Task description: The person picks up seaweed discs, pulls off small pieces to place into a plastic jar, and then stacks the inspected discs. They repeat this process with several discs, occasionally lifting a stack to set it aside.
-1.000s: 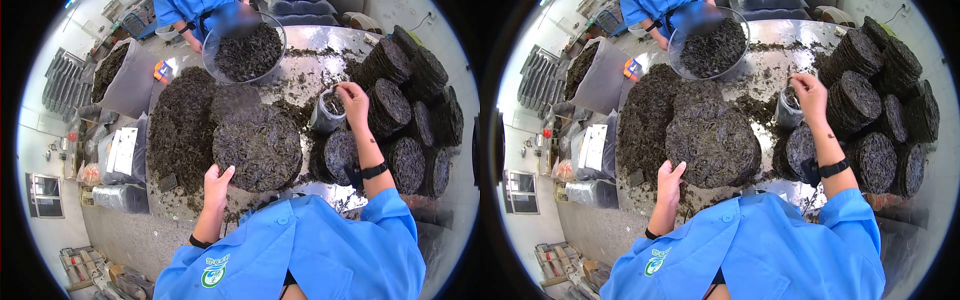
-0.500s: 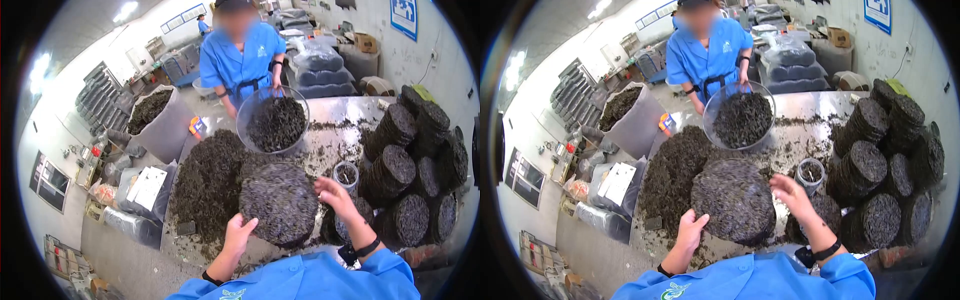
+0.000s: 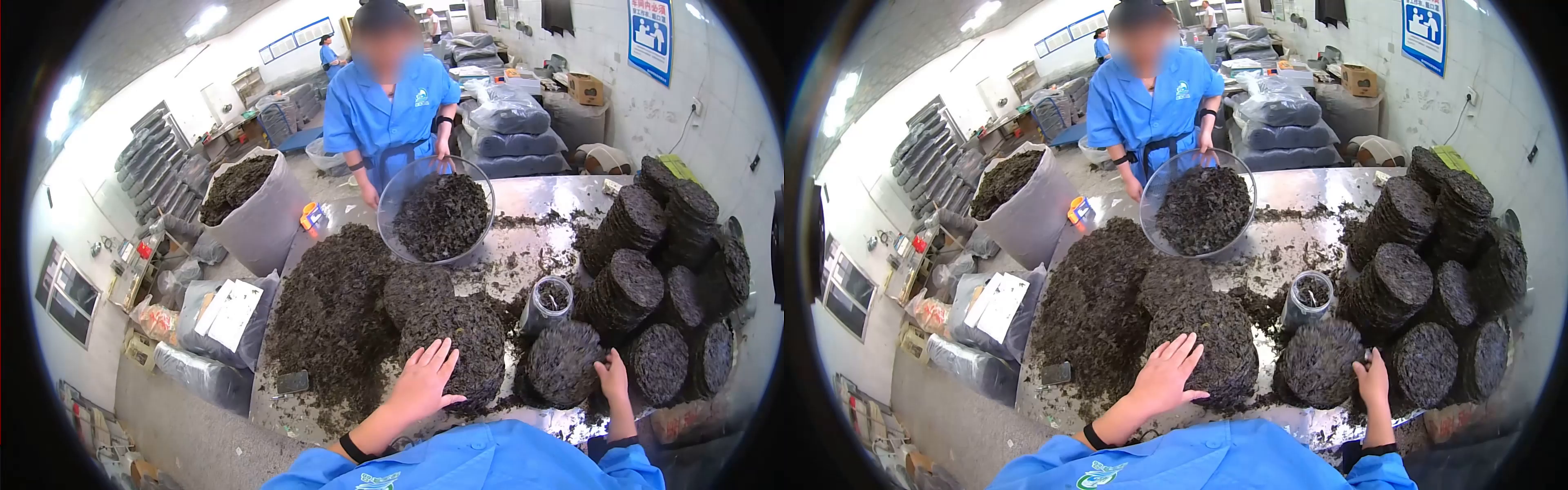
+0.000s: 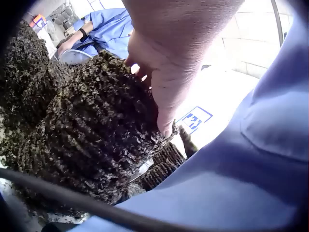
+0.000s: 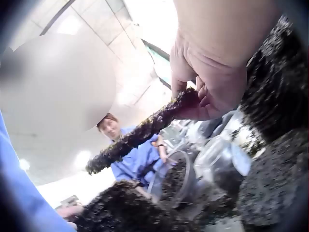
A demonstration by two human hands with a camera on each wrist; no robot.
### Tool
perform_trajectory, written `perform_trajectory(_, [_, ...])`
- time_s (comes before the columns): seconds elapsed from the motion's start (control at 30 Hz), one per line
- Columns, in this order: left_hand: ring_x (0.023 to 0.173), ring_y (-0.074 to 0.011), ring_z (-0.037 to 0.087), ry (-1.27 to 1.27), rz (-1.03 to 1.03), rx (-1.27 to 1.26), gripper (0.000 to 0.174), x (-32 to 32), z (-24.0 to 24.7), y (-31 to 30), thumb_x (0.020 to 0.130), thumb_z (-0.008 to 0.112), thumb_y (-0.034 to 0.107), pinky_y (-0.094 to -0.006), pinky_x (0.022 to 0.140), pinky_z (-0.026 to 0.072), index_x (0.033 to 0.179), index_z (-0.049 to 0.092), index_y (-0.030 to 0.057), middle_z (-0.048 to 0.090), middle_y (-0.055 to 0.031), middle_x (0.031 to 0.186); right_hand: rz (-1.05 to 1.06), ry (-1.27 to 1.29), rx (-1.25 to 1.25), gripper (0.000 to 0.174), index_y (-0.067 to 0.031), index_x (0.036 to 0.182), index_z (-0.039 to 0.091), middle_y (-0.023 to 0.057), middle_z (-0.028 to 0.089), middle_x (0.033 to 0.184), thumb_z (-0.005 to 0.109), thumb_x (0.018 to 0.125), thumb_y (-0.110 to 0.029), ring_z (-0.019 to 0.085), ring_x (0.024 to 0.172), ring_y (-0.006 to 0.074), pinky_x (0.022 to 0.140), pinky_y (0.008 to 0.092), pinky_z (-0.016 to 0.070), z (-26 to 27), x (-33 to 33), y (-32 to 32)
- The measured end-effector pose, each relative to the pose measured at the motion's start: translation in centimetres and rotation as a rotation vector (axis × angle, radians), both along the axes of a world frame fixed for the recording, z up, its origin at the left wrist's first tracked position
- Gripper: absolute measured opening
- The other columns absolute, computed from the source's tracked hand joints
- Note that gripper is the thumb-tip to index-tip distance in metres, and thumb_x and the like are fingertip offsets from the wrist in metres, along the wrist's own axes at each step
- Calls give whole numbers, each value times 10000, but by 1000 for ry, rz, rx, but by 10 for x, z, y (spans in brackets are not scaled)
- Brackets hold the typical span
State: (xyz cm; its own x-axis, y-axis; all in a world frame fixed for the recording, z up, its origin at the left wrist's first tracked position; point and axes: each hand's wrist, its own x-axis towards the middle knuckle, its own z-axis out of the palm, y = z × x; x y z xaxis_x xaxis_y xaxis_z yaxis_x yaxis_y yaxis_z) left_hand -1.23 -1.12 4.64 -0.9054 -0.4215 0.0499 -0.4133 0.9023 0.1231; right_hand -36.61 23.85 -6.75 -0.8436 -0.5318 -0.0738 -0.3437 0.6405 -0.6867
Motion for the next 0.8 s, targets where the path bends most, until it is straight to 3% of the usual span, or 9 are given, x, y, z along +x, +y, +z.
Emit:
perform_trajectory(0.03, [1318,-322,323,-1,-8,4,822,0,1,-1,758,622,562,-438,1077,271,1340,393,27,341,-182,1421,71,326,145,597,25,1289,423,219,507,1248,685,771,-117,476,1162,354,999,390,370,17,18,-3])
perform_trajectory(0.07, [1313,-323,332,-2,-15,6,813,0,3,-2,761,619,562,-437,1071,283,1332,403,26,351,-183,1414,98,332,136,635,6,1289,428,216,499,1250,711,737,-124,447,1170,388,1000,410,366,32,28,-13])
perform_trajectory(0.23, [1307,-331,340,23,-37,29,755,1,2,-3,790,611,521,-423,1067,299,1320,417,19,364,-193,1402,452,124,-194,458,-12,1189,537,174,595,1128,683,766,-112,569,1054,318,904,378,450,65,74,-82])
perform_trajectory(0.3, [1308,-333,338,40,-49,40,733,3,2,-2,799,615,495,-420,1069,300,1318,418,17,364,-197,1402,544,-12,-227,451,-24,1199,534,167,603,1120,679,786,-133,584,1044,295,878,366,468,86,101,-112])
perform_trajectory(0.4, [1306,-338,340,31,-49,37,689,5,2,1,806,633,411,-422,1070,305,1322,409,13,364,-202,1399,657,-135,-361,473,-28,1238,508,169,597,1133,670,820,-177,581,1056,289,884,361,465,74,121,-146])
perform_trajectory(0.5, [1300,-340,350,23,-43,1,680,3,-1,5,774,674,302,-418,1065,318,1326,400,14,365,-198,1399,718,5,-340,507,-6,1268,475,184,543,1237,647,842,-222,514,1164,307,974,363,401,87,138,-161])
perform_trajectory(0.63, [1277,-316,391,121,-16,25,713,4,-5,7,676,712,146,-399,1046,354,1313,415,26,409,-151,1380,709,5,-319,508,-1,1281,461,185,520,1269,623,860,-233,482,1203,307,1000,361,375,85,139,-163])
perform_trajectory(0.7, [1258,-306,421,182,-31,17,714,4,-7,4,637,712,90,-393,1032,376,1295,442,32,445,-134,1357,646,-150,-373,501,-4,1298,446,186,517,1273,594,883,-242,479,1208,308,1000,355,372,79,134,-160])
perform_trajectory(0.8, [1144,-292,539,507,12,-32,617,2,12,-3,570,625,-30,-386,961,443,1179,569,47,572,-129,1222,604,-168,-433,481,-5,1324,418,173,530,1254,558,909,-203,501,1175,265,982,345,389,85,130,-155])
